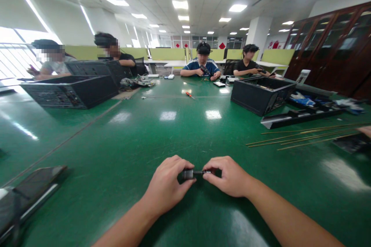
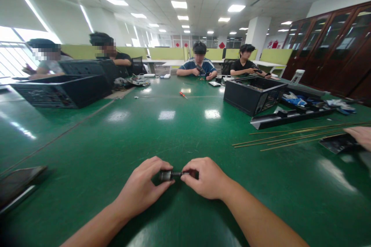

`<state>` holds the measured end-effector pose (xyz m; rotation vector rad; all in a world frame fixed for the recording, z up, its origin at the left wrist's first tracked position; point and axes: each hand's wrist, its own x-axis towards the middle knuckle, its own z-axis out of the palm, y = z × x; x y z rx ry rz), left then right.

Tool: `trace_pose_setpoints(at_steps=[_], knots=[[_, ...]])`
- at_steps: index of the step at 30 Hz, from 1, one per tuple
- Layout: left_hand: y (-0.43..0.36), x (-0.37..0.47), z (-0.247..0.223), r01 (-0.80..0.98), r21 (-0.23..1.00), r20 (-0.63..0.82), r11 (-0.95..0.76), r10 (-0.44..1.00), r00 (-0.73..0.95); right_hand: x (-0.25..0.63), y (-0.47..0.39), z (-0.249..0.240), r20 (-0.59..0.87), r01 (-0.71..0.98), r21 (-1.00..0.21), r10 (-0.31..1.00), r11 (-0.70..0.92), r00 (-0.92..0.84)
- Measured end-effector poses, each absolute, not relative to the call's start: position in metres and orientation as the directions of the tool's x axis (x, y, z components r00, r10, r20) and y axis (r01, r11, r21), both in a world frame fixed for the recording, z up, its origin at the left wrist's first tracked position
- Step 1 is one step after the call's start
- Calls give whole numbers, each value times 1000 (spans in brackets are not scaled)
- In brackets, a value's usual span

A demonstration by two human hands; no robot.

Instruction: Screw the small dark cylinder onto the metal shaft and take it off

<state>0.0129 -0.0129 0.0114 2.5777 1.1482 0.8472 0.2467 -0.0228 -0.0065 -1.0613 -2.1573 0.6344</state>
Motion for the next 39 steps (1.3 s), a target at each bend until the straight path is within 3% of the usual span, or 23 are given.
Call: trace_pose_setpoints(at_steps=[39], knots=[[-11,10,10,636,375,445,-675,732,515,250,-22,-5,332,528,-655,834,540,-440]])
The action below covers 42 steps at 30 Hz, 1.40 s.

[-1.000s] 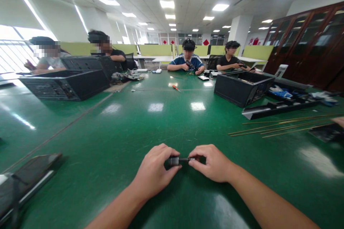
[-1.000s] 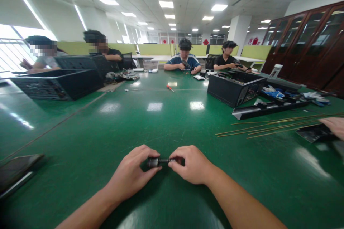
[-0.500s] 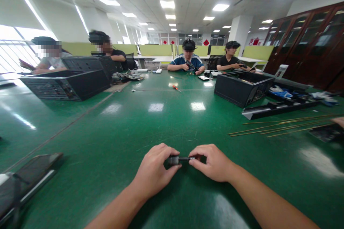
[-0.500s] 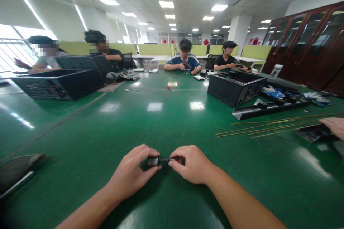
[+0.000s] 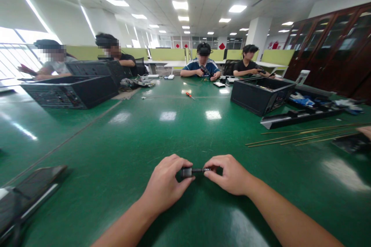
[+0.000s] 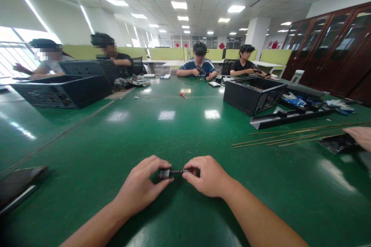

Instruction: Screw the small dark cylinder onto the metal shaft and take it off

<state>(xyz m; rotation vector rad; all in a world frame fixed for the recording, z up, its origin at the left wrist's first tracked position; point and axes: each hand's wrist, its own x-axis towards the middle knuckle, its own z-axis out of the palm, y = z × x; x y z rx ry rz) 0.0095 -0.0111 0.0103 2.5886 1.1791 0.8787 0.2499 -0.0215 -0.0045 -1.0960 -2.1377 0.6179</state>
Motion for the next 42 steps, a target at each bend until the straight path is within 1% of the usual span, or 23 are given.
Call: trace_pose_setpoints(at_steps=[11,18,42], knots=[[-11,10,15,644,370,445,-670,736,511,252,-21,-2,334,533,-657,839,534,-429],[-10,9,13,643,346,474,-683,719,508,251,-21,-2,329,534,-662,844,526,-424],[-8,8,13,633,389,448,-670,737,506,252,-22,0,340,541,-652,843,530,-417]])
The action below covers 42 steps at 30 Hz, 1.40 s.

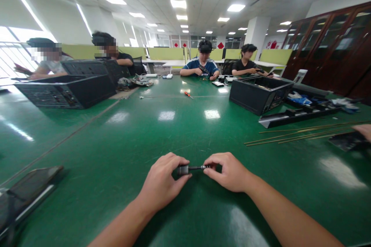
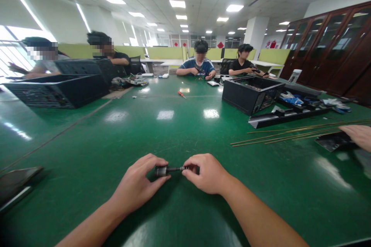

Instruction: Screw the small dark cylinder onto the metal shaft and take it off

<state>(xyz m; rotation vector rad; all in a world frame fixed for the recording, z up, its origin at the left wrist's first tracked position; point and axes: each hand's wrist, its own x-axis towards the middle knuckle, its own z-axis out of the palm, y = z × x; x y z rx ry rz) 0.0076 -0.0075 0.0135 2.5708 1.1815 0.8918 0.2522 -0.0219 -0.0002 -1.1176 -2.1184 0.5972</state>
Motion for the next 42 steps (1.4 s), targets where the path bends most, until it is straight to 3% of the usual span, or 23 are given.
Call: trace_pose_setpoints(at_steps=[38,42], knots=[[3,-1,13,630,370,433,-683,727,533,253,-21,0,316,562,-645,850,519,-422],[14,-13,18,703,387,468,-596,784,407,253,-22,-1,313,549,-651,844,524,-435]])
